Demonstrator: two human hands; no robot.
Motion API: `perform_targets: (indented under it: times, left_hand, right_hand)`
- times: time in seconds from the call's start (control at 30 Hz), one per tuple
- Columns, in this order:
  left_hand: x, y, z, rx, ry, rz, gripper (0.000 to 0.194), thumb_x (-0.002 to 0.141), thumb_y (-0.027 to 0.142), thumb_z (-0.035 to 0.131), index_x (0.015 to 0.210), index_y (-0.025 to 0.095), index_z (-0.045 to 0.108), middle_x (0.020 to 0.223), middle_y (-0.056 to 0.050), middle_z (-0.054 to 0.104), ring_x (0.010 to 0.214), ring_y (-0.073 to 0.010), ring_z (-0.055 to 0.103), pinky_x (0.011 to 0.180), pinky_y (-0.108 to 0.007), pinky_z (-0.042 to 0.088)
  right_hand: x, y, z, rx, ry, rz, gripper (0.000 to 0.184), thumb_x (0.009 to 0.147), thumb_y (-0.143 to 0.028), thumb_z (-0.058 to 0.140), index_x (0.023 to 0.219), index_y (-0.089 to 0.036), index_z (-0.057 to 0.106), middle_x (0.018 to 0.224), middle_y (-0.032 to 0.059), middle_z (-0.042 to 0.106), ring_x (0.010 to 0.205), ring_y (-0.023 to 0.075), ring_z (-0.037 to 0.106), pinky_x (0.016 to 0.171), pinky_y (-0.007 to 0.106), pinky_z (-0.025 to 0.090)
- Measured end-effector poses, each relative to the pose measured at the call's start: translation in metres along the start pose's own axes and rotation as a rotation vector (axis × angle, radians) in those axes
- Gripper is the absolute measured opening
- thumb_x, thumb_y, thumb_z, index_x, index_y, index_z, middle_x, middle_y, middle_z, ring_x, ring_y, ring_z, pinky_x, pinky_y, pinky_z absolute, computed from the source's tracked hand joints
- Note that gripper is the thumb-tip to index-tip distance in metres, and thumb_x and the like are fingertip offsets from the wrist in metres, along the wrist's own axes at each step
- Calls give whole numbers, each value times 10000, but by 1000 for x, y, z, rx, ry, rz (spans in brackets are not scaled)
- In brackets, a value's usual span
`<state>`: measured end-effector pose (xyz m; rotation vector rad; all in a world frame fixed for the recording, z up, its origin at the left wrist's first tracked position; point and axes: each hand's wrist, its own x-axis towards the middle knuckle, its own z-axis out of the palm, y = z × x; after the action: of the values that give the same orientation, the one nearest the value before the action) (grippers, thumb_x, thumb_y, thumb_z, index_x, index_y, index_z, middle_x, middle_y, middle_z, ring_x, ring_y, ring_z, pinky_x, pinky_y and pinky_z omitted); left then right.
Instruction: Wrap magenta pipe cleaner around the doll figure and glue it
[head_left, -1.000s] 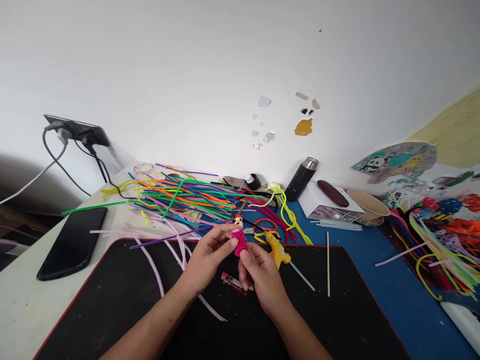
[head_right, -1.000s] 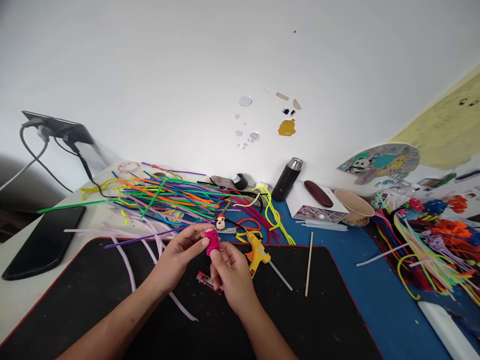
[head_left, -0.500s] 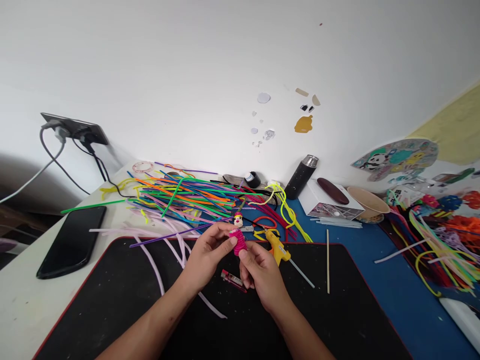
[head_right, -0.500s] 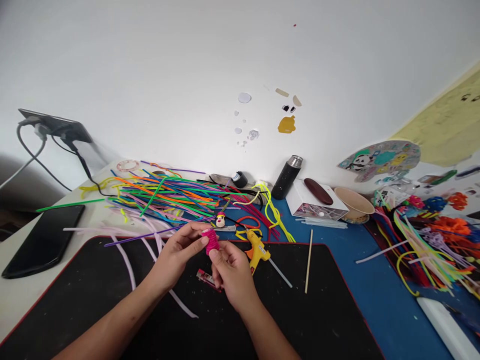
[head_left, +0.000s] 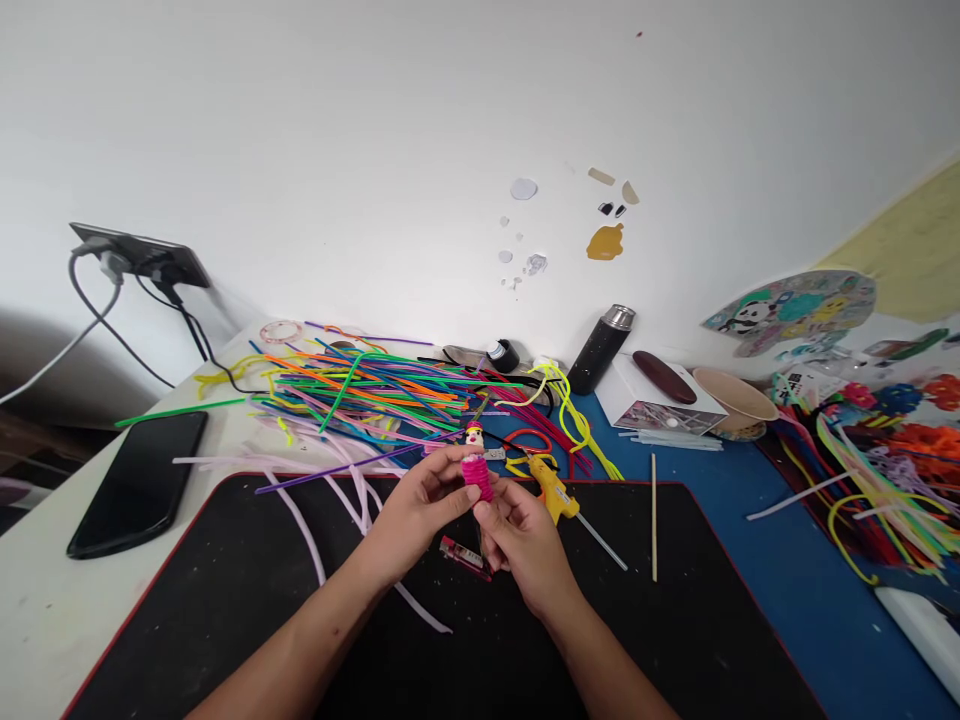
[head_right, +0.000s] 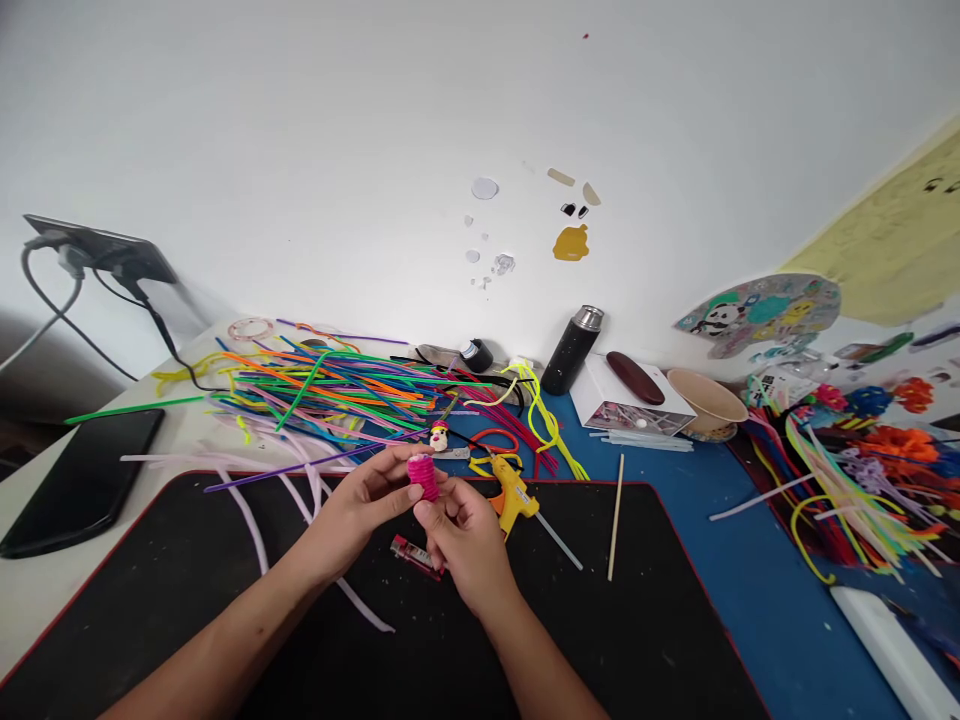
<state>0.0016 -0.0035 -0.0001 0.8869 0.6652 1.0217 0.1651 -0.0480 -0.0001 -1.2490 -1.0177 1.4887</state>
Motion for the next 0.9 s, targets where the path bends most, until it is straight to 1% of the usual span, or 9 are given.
perform_targets:
  times: [0.07, 0.17, 0.3, 0.43, 0.53, 0.63, 0.8, 0.9]
  left_hand:
    - [1, 1, -1, -55, 45, 9, 469, 767, 337, 952, 1195, 217, 804, 1046, -80, 830, 1009, -249, 741, 968, -348, 518]
    - [2, 4, -1, -161, 116, 9, 457, 760, 327, 945, 1184, 202, 827, 1030, -92, 823, 959, -240, 733, 905, -334, 531]
    - [3, 7, 0, -264, 91, -26, 400, 802, 302, 905, 1173, 173, 833, 1013, -110, 809, 838, -204, 698, 751, -308, 530]
    - [4, 6, -1, -322, 76, -40, 367, 826, 268, 883, 1170, 162, 815, 1037, -109, 799, 836, -195, 700, 768, -308, 542]
    - [6, 4, -3, -337, 92, -18, 322, 814, 267, 899, 1109, 177, 806, 1010, -90, 786, 831, -195, 710, 764, -302, 550]
    - [7, 4, -3, -324, 114, 13, 305, 766, 266, 940, 1028, 181, 811, 1014, -67, 765, 819, -183, 702, 755, -294, 562]
    - [8, 3, -2, -257, 120, 21, 348, 775, 308, 951, 1070, 175, 824, 1078, -82, 755, 856, -176, 682, 767, -287, 573]
    - [8, 2, -3, -220, 130, 52, 354, 774, 308, 959, 1066, 176, 809, 1021, -73, 754, 852, -169, 673, 760, -276, 570]
  right_hand:
    - [-1, 0, 0, -1, -20, -7, 667, 812, -729, 804, 1152, -166, 691, 516, -87, 526, 386, 77, 412, 397, 196, 243]
    - [-2, 0, -1, -5, 13, -31, 628, 861, -736, 754, 1101, -157, 710, 519, -74, 526, 397, 77, 415, 402, 199, 247]
    - [3, -4, -3, 4, 109, -67, 566, 892, -705, 745, 1053, -163, 717, 522, -79, 498, 417, 70, 394, 417, 200, 246]
    - [11, -11, -2, 10, 117, -122, 533, 899, -698, 739, 991, -174, 713, 517, -81, 481, 421, 68, 362, 421, 208, 224]
    - [18, -16, -1, 47, 111, -130, 537, 885, -699, 752, 967, -171, 710, 527, -81, 477, 432, 62, 323, 428, 214, 202]
    - [25, -21, 2, 75, 113, -129, 543, 884, -683, 761, 1019, -158, 720, 536, -83, 477, 441, 60, 303, 439, 220, 182]
    - [36, -27, 6, 70, 56, -140, 569, 867, -707, 761, 1028, -162, 721, 535, -75, 488, 447, 67, 288, 440, 232, 158]
    - [41, -25, 8, 72, 21, -129, 557, 850, -695, 785, 1014, -166, 725, 513, -80, 477, 446, 71, 284, 438, 231, 161]
